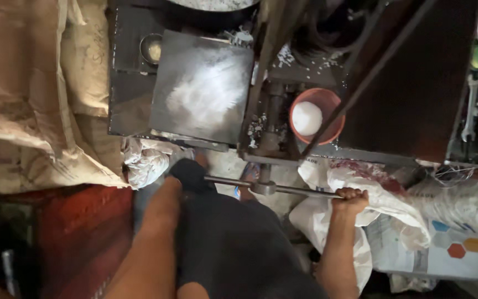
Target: The person operates a manual machine by repeatedly placing a metal block into a slot and turning a crank handle. The person wears a glove on the left hand and uses both hands to manipulate the block and crank.
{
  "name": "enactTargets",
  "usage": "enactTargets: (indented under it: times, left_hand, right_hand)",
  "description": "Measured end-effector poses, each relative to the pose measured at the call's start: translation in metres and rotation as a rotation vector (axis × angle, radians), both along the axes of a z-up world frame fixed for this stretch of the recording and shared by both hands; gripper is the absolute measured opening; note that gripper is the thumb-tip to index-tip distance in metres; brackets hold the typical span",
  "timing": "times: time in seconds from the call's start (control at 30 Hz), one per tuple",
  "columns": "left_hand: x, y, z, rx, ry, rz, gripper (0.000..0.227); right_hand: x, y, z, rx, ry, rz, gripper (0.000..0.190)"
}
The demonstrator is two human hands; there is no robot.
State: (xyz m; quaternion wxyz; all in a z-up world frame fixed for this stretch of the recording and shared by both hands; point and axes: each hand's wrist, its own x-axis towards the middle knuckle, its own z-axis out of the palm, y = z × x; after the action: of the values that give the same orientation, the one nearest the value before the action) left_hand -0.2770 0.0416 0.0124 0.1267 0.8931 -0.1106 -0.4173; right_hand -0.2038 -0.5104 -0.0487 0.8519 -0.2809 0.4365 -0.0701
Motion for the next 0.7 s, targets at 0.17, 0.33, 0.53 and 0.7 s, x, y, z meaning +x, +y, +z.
enactTargets:
  times: [0.17,0.33,0.53,0.7]
  left_hand:
    - [-0.003,0.002,-0.011,-0.136,-0.078,0.019,0.046]
    - [-0.002,-0.005,-0.087,-0.064,-0.041,-0.068,0.045]
    - [0.021,-0.027,-0.176,0.114,0.015,-0.119,0.043]
    - [0.038,-0.029,-0.182,-0.225,0.298,-0.375,0.056]
  right_hand:
    - [-0.011,0.005,0.026,-0.046,-0.138,-0.007,0.045]
    - [-0.025,0.025,0.076,-0.115,-0.259,-0.033,0.048]
    - [-0.089,0.121,0.180,-0.290,-0.692,0.367,0.059]
    - [-0.105,0.279,0.206,-0.358,-0.432,1.461,0.037]
